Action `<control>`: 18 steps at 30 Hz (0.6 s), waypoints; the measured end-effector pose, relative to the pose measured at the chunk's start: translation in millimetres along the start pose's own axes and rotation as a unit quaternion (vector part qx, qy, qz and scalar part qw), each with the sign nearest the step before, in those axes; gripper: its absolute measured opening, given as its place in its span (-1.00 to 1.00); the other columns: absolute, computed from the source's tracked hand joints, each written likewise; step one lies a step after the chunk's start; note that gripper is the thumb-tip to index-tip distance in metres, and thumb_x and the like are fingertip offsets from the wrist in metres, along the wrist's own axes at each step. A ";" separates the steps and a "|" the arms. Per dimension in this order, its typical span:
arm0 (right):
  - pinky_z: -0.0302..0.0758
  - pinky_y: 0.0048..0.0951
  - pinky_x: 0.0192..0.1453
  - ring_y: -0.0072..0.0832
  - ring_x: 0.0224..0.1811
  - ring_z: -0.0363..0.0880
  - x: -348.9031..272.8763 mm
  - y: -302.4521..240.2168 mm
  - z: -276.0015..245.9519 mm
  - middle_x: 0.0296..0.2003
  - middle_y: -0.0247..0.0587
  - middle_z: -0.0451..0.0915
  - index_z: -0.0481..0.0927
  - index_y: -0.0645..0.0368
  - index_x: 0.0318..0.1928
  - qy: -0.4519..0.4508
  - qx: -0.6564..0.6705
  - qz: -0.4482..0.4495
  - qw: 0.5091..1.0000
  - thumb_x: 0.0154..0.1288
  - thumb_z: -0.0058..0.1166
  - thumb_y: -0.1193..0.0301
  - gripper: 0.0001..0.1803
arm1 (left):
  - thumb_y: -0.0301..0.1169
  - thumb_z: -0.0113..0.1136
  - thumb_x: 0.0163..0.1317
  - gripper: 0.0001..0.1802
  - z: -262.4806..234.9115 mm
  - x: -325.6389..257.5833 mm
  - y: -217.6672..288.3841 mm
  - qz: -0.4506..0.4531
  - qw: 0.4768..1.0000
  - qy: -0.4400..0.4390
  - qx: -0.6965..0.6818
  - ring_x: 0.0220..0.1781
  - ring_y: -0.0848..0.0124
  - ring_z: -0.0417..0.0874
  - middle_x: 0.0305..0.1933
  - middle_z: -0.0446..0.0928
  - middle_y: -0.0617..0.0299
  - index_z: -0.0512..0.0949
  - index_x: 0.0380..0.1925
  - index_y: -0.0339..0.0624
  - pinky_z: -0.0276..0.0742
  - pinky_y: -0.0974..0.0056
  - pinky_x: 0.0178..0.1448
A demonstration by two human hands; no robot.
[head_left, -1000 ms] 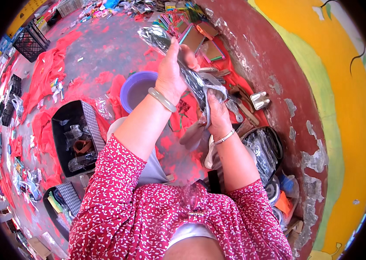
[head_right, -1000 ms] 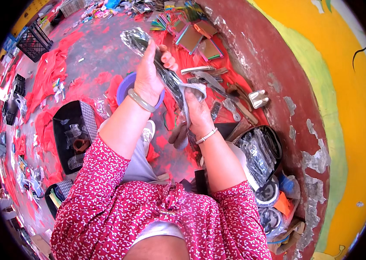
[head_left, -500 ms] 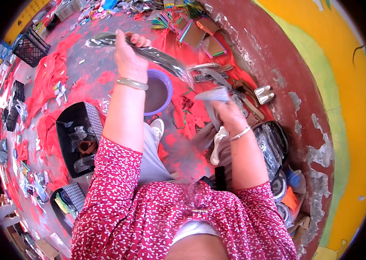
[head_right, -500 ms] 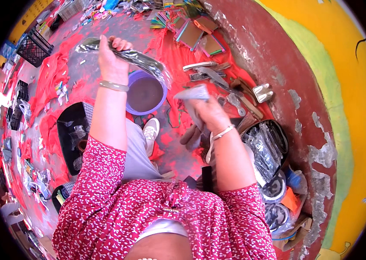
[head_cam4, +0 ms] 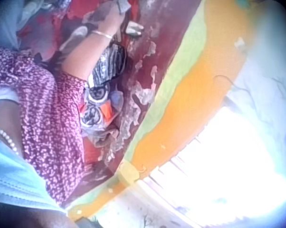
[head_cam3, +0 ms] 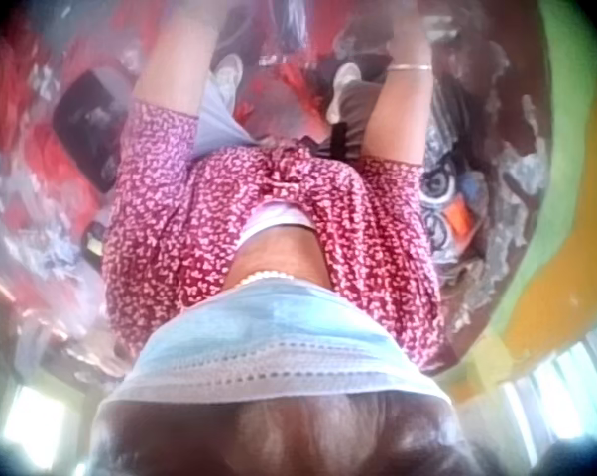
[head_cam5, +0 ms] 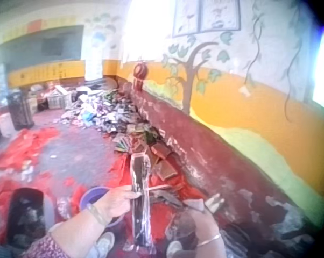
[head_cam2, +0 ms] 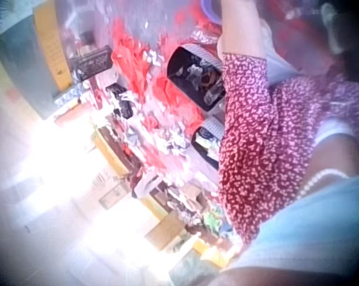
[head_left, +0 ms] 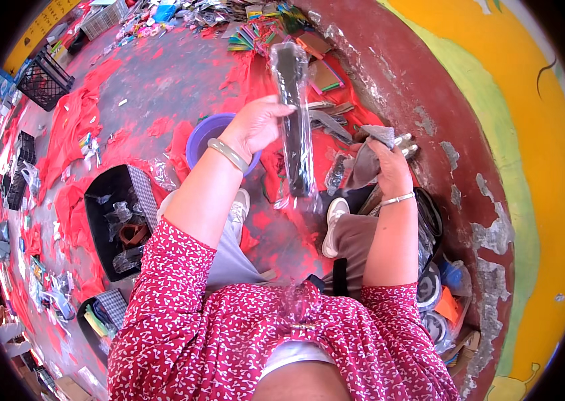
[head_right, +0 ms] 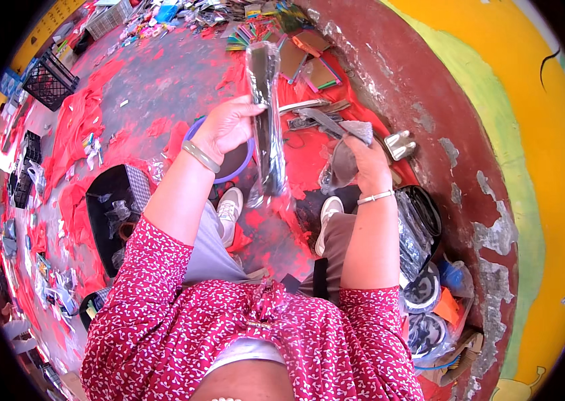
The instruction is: The person wipes plastic-wrapped items using a cloth by hand, handling them one at a time and placing some into a bin.
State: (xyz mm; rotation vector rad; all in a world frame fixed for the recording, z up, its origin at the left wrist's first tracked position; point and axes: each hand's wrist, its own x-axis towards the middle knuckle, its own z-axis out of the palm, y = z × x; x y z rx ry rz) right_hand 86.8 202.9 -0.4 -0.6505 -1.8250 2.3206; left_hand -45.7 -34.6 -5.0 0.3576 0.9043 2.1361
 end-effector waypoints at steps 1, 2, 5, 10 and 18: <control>0.55 -0.35 -0.29 -0.36 -0.34 0.61 8.2 7.4 -9.7 -0.35 -0.11 0.60 0.50 0.24 -0.11 0.010 0.008 -0.014 1.000 0.20 0.04 0.41 -0.74 | -0.49 0.05 0.16 -0.72 3.0 0.3 -1.8 -0.021 0.999 -0.036 -0.014 -0.16 0.28 0.58 -0.20 0.53 0.10 0.40 -0.11 -0.33 0.49 0.16 -0.01; 0.58 -0.29 -0.33 -0.34 -0.39 0.62 16.0 14.8 -16.7 -0.35 -0.10 0.60 0.49 0.23 -0.08 0.020 0.016 -0.027 0.999 0.21 0.04 0.39 -0.72 | -0.48 0.06 0.16 -0.71 7.2 0.6 -5.2 -0.026 0.999 -0.040 -0.017 -0.16 0.27 0.58 -0.20 0.52 0.10 0.40 -0.10 -0.31 0.50 0.16 -0.02; 0.48 -0.45 -0.21 -0.46 -0.32 0.55 28.7 26.0 -17.6 -0.35 -0.20 0.60 0.51 0.21 -0.06 0.073 -0.254 -0.162 0.951 0.30 -0.05 0.31 -0.70 | -0.42 0.11 0.16 -0.64 13.9 -0.1 -15.8 -0.035 0.998 -0.046 -0.031 -0.16 0.25 0.59 -0.22 0.51 0.09 0.36 -0.04 -0.22 0.53 0.19 -0.08; 0.38 -0.49 -0.07 -0.52 -0.21 0.49 43.4 34.5 -36.7 -0.28 -0.24 0.57 0.51 0.23 -0.06 0.102 -0.357 -0.165 0.914 0.38 -0.23 0.18 -0.59 | -0.47 0.04 0.20 -0.63 15.3 0.2 -34.0 -0.073 0.997 -0.022 0.001 -0.23 0.25 0.59 -0.23 0.49 0.08 0.27 0.02 -0.17 0.56 0.21 -0.14; 0.30 -0.14 0.16 -0.24 0.11 0.38 -9.1 -18.9 -14.0 0.06 -0.03 0.40 0.21 0.30 0.20 -0.122 0.157 -0.161 0.967 0.27 -0.18 -0.09 -0.25 | -0.69 -0.04 0.02 -0.49 3.9 3.1 -44.2 -0.038 0.995 0.037 0.083 -0.23 0.33 0.55 -0.24 0.47 0.15 0.28 0.05 -0.19 0.53 0.27 -0.16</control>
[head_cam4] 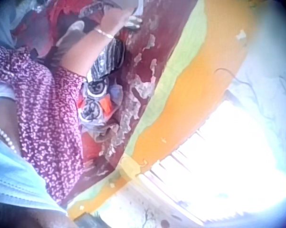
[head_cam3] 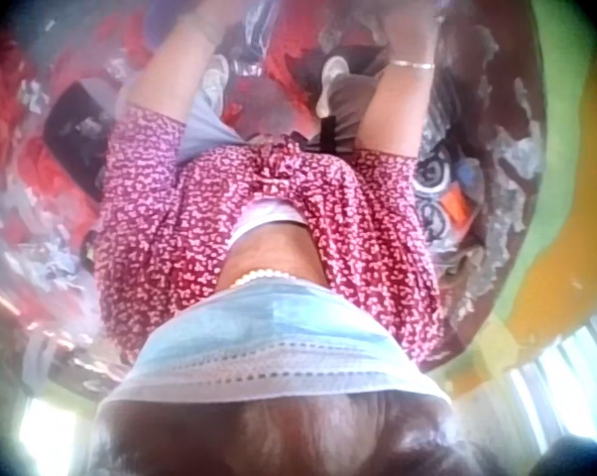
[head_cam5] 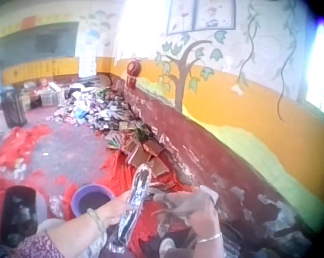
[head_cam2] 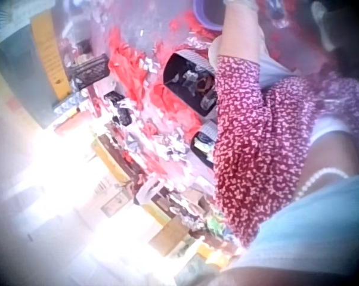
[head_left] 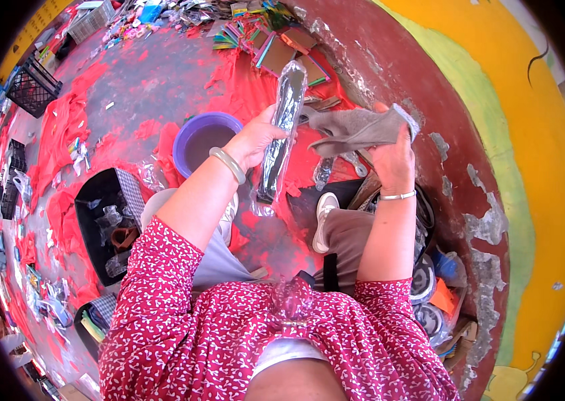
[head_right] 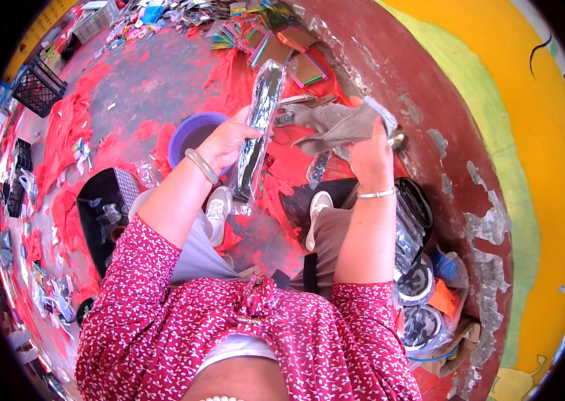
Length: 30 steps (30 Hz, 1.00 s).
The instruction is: The person wipes plastic-wrapped items using a cloth by hand, handling them one at a time and placing some into a bin.
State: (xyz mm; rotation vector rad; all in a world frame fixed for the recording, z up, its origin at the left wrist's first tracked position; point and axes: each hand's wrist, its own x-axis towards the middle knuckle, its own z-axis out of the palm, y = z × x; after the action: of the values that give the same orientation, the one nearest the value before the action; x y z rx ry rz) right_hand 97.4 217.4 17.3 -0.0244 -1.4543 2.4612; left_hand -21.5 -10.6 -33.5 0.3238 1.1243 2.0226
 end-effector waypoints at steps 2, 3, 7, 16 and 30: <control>0.20 -0.07 0.24 -0.19 0.20 0.29 0.6 -2.0 -2.0 0.12 -0.05 0.34 0.11 0.24 0.27 -0.013 -0.008 -0.029 0.999 0.22 -0.16 -0.14 -0.17 | -0.70 -0.05 0.02 -0.48 1.7 1.2 1.7 0.006 1.000 0.008 0.029 -0.25 0.34 0.55 -0.24 0.47 0.16 0.28 0.06 -0.19 0.52 0.27 -0.16; 0.18 -0.07 0.25 -0.19 0.21 0.28 0.8 -2.9 -2.2 0.13 -0.06 0.34 0.09 0.23 0.28 -0.013 0.001 -0.041 0.999 0.22 -0.17 -0.14 -0.17 | -0.70 -0.05 0.02 -0.48 3.6 1.1 2.5 0.000 0.999 0.009 0.038 -0.25 0.35 0.54 -0.24 0.46 0.16 0.28 0.06 -0.20 0.52 0.29 -0.17; 0.14 -0.06 0.29 -0.17 0.22 0.26 0.5 -4.8 2.1 0.14 -0.05 0.34 0.02 0.17 0.32 -0.003 0.097 -0.033 0.995 0.25 -0.22 -0.14 -0.18 | -0.70 -0.03 0.01 -0.48 7.7 -0.2 -2.2 -0.026 0.995 0.004 0.095 -0.24 0.37 0.53 -0.25 0.46 0.18 0.28 0.05 -0.21 0.52 0.31 -0.17; 0.25 -0.07 0.22 -0.13 0.20 0.28 1.0 -4.2 -1.1 0.21 -0.03 0.23 -0.04 0.06 0.34 -0.190 0.242 0.007 0.952 0.28 -0.22 -0.09 -0.23 | -0.67 0.06 -0.01 -0.47 18.1 4.4 -30.8 -0.034 0.983 -0.080 0.160 -0.25 0.44 0.51 -0.25 0.44 0.22 0.32 0.04 -0.20 0.46 0.34 -0.15; 0.42 -0.52 -0.13 -0.48 -0.16 0.54 5.6 27.9 17.6 -0.20 -0.20 0.58 0.52 0.19 -0.17 0.178 -0.163 0.125 0.962 0.21 0.04 0.38 -0.79 | -0.62 0.21 -0.03 -0.57 35.5 5.2 -36.6 -0.020 0.993 -0.098 -0.065 -0.17 0.40 0.56 -0.18 0.53 0.22 0.44 -0.08 -0.21 0.52 0.29 -0.11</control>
State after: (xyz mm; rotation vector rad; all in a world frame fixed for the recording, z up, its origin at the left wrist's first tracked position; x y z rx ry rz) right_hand 82.8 191.1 2.6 -0.7186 -1.7490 2.2064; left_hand 13.3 25.7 -43.3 0.4205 0.8663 1.9708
